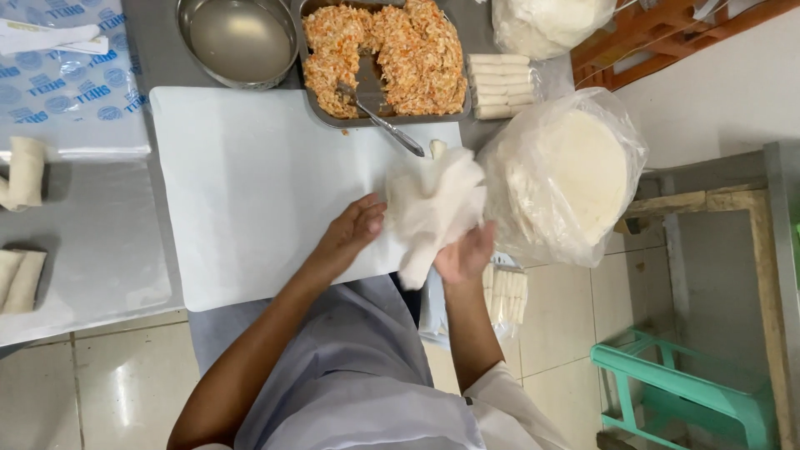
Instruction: A person is manually wrapping food rolls by placing a portion of meat filling onto a wrapper and rolling it tightly on a white board.
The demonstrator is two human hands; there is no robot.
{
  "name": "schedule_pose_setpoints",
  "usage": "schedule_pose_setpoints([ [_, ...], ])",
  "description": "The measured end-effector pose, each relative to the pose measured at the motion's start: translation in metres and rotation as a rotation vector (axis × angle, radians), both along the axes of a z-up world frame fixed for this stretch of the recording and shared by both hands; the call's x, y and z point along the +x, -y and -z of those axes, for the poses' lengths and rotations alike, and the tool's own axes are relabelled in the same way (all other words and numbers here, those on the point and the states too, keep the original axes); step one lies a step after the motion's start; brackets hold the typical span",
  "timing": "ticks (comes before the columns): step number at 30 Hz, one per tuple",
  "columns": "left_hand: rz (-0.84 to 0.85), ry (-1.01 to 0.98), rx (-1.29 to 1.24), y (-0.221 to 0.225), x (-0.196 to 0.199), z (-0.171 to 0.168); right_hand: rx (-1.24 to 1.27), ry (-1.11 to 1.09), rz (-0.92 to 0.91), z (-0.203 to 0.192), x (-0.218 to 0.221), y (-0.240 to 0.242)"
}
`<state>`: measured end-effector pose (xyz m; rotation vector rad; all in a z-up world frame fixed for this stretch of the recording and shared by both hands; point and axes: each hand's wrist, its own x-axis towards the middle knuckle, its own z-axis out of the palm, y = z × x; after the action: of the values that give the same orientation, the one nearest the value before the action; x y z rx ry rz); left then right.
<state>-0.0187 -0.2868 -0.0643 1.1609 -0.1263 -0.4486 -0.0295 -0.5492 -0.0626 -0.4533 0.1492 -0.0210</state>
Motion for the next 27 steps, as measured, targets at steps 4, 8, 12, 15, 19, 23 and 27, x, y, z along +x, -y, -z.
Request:
schedule_pose_setpoints([
  [4, -0.256, -0.445, -0.030, -0.030, -0.003, -0.047, -0.234, -0.125, -0.193, -0.015, 0.013, -0.049],
  [8, -0.422, -0.293, 0.146, -0.073, -0.010, -0.031, -0.960, -0.481, -0.022, 0.005, 0.028, -0.068],
  [12, -0.542, 0.242, 0.657, -0.092, -0.019, -0.015, -1.784, 0.149, 0.086, -0.006, 0.024, -0.085],
  [15, -0.539, 0.449, 0.792, -0.083, -0.022, -0.021, -1.756, 0.198, 0.209, -0.013, 0.020, -0.099],
  [19, -0.308, 0.073, 0.230, -0.040, -0.036, -0.028, -1.690, 0.570, 0.199, -0.010, 0.011, -0.114],
  [23, -0.302, -0.265, 0.122, -0.026, -0.030, -0.010, -1.572, 0.934, -0.037, -0.046, 0.003, -0.143],
  [27, -0.722, -0.426, -0.141, -0.042, -0.024, 0.002, -1.746, 0.498, -0.055, -0.046, 0.009, -0.123],
])
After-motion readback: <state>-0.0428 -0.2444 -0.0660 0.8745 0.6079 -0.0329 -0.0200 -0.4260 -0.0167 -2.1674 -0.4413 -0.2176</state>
